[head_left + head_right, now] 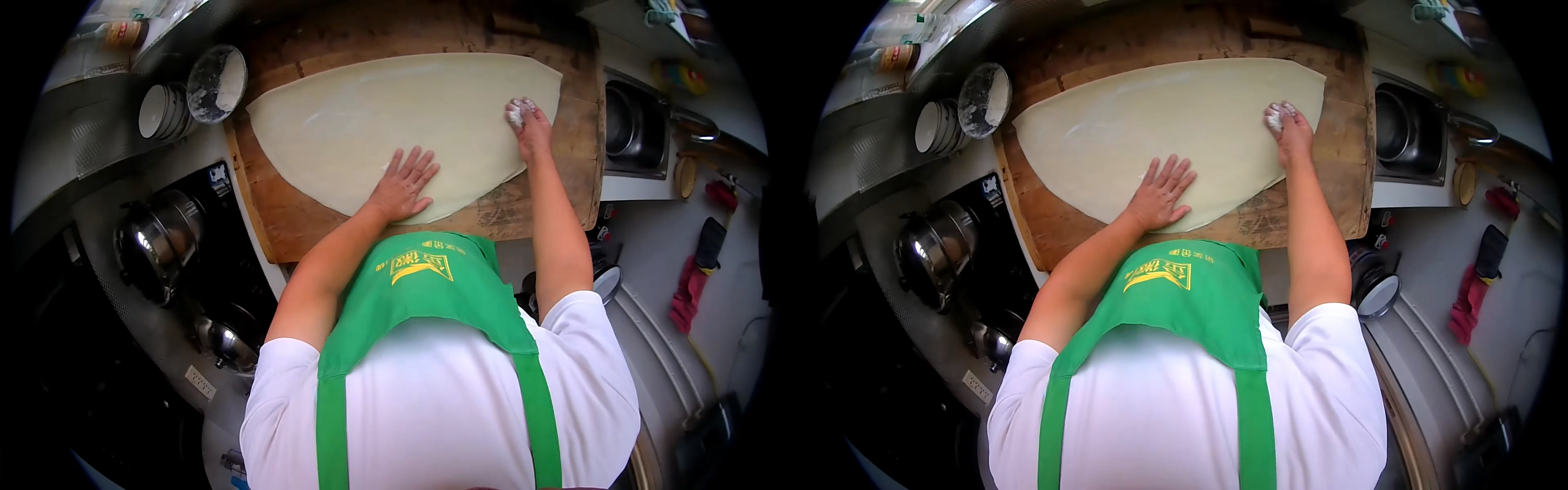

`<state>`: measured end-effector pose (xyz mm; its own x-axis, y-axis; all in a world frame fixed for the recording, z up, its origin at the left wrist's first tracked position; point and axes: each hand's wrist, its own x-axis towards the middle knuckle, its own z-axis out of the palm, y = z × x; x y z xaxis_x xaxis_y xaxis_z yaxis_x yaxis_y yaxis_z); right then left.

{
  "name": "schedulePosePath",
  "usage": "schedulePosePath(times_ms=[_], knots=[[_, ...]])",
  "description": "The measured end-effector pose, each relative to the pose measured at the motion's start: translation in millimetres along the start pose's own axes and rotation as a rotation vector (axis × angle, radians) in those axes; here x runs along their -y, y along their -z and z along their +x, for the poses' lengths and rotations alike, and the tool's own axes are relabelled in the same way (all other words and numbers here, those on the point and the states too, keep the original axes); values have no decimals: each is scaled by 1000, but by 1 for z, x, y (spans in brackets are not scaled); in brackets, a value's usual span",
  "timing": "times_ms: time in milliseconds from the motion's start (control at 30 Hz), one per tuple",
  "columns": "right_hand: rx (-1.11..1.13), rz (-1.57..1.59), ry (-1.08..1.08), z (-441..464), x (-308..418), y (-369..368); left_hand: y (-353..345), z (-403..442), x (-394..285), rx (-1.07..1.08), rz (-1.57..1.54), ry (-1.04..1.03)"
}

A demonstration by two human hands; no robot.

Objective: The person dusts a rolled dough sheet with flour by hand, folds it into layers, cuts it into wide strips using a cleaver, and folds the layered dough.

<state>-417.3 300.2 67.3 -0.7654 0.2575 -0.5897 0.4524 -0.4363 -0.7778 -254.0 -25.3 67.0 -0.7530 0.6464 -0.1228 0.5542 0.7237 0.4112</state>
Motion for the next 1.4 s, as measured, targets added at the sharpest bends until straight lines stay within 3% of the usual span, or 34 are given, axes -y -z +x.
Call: schedulePosePath(times_ms=[100,200,233,300,333,567,667,800,933,967,1067,1200,1333,1400], knots=[[44,-78,-8,0,-2,-15,22,1,39,-56,55,85],[212,-181,-134,-33,-23,-63,52,-21,110,-194,164,468],[258,-161,-185,-45,-32,-86,54,-28,125,-205,176,503],[376,-154,-252,-60,-52,-150,60,-56,159,-392,194,800],[445,-136,-299,-72,-61,-183,58,-71,165,-403,219,852],[981,37,-361,-151,-78,-450,54,-85,155,-462,122,843],[933,-30,-362,-146,-91,-508,57,-86,155,-459,81,848],[764,-130,-151,-139,-124,-459,55,-87,155,-487,66,822],[907,-1232,1127,-123,-140,-338,56,-81,160,-468,86,905],[944,-1417,1092,-115,-142,-309,60,-80,158,-478,89,905],[776,-1650,1147,-80,-120,-241,57,-62,165,-496,109,1007],[176,-1702,1002,-25,-71,-134,58,-12,160,-572,89,1042],[-115,-1716,808,-2,-27,-37,61,52,105,-156,57,452],[-98,-1706,857,-2,-22,-20,50,71,72,-114,41,267]])
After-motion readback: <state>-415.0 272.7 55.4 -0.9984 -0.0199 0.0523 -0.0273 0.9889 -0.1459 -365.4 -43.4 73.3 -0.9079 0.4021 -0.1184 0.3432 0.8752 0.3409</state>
